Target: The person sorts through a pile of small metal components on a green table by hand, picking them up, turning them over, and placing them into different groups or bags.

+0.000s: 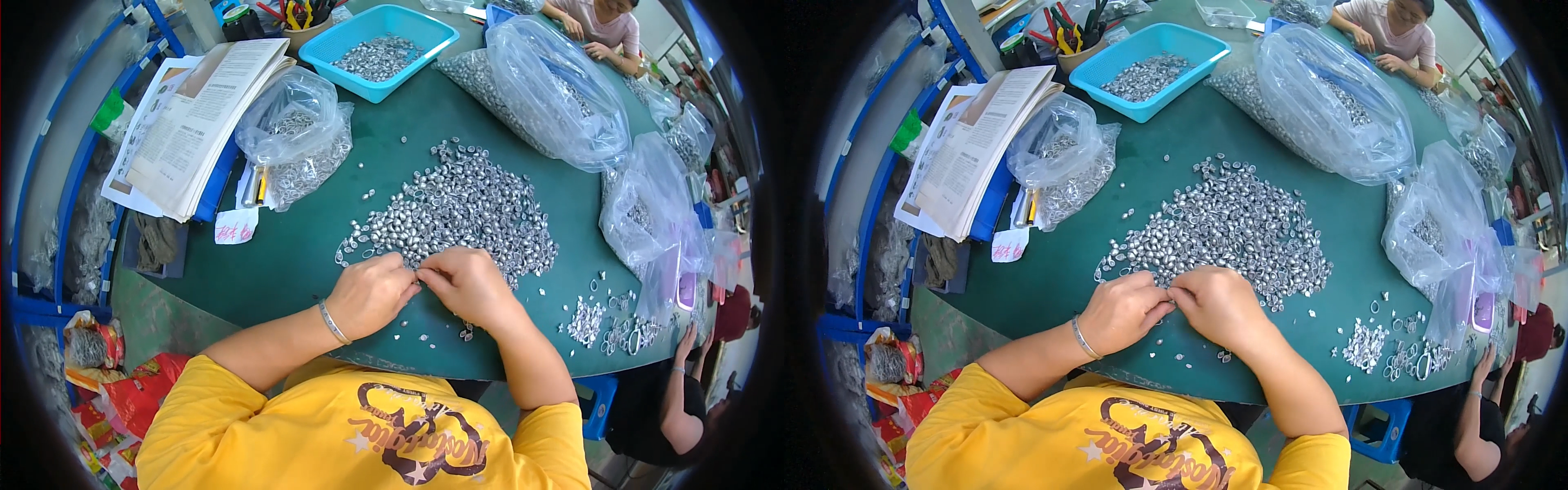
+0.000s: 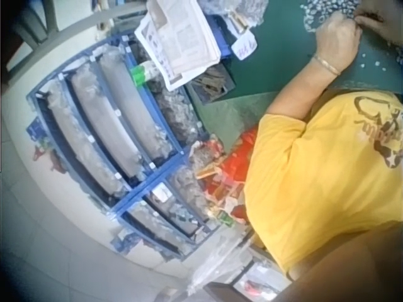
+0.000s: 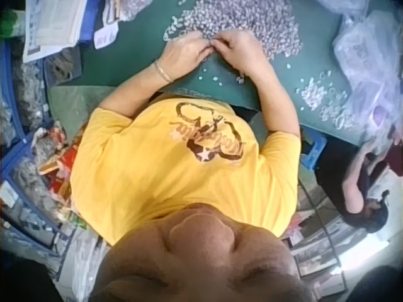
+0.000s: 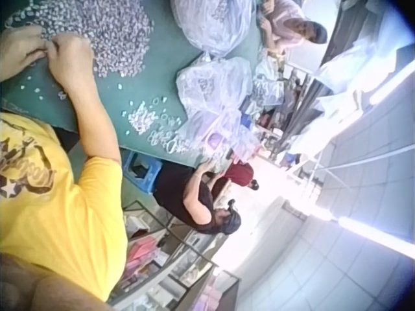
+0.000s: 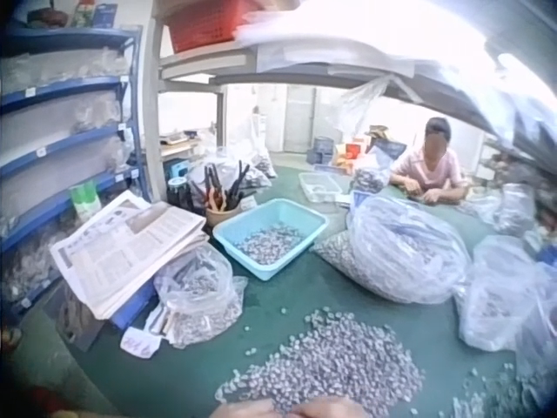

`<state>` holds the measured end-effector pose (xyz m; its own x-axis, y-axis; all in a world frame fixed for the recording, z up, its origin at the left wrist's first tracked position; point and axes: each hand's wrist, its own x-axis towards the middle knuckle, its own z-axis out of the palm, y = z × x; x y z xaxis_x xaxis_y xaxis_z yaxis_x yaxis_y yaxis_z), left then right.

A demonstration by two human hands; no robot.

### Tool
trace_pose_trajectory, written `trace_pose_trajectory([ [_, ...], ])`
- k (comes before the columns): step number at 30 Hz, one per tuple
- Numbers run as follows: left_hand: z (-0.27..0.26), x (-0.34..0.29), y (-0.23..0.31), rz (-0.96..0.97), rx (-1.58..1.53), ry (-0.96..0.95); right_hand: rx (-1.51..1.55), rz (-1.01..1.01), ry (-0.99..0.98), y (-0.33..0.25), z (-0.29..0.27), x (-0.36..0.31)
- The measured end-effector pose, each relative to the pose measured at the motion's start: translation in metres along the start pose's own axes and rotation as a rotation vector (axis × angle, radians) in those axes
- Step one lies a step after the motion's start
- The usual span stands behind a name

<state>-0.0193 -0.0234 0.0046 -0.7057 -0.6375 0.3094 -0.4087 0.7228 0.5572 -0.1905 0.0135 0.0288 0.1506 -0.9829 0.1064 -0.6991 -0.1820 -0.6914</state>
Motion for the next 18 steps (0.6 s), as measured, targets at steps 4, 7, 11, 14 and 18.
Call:
trace_pose_trajectory([
  [4, 0.0026, 0.0007, 0.0011, 0.008, 0.013, 0.028, -0.217, -0.050, 0.062, 0.0041, 0.0127, -0.0029],
  [7, 0.0034, 0.0010, 0.0006, 0.016, 0.013, 0.036, -0.243, -0.079, 0.089, 0.0034, 0.0131, -0.0055],
  [11, 0.0023, 0.0013, 0.0015, 0.019, 0.016, 0.018, -0.298, -0.179, 0.101, 0.0058, 0.0133, -0.0081],
  [14, 0.0017, 0.0018, 0.0018, 0.021, 0.010, 0.005, -0.302, -0.199, 0.117, 0.0040, 0.0138, -0.0085],
  [18, -0.0006, 0.0015, 0.0008, 0.000, -0.019, -0.019, -0.284, -0.169, 0.097, 0.0052, 0.0155, -0.0080],
])
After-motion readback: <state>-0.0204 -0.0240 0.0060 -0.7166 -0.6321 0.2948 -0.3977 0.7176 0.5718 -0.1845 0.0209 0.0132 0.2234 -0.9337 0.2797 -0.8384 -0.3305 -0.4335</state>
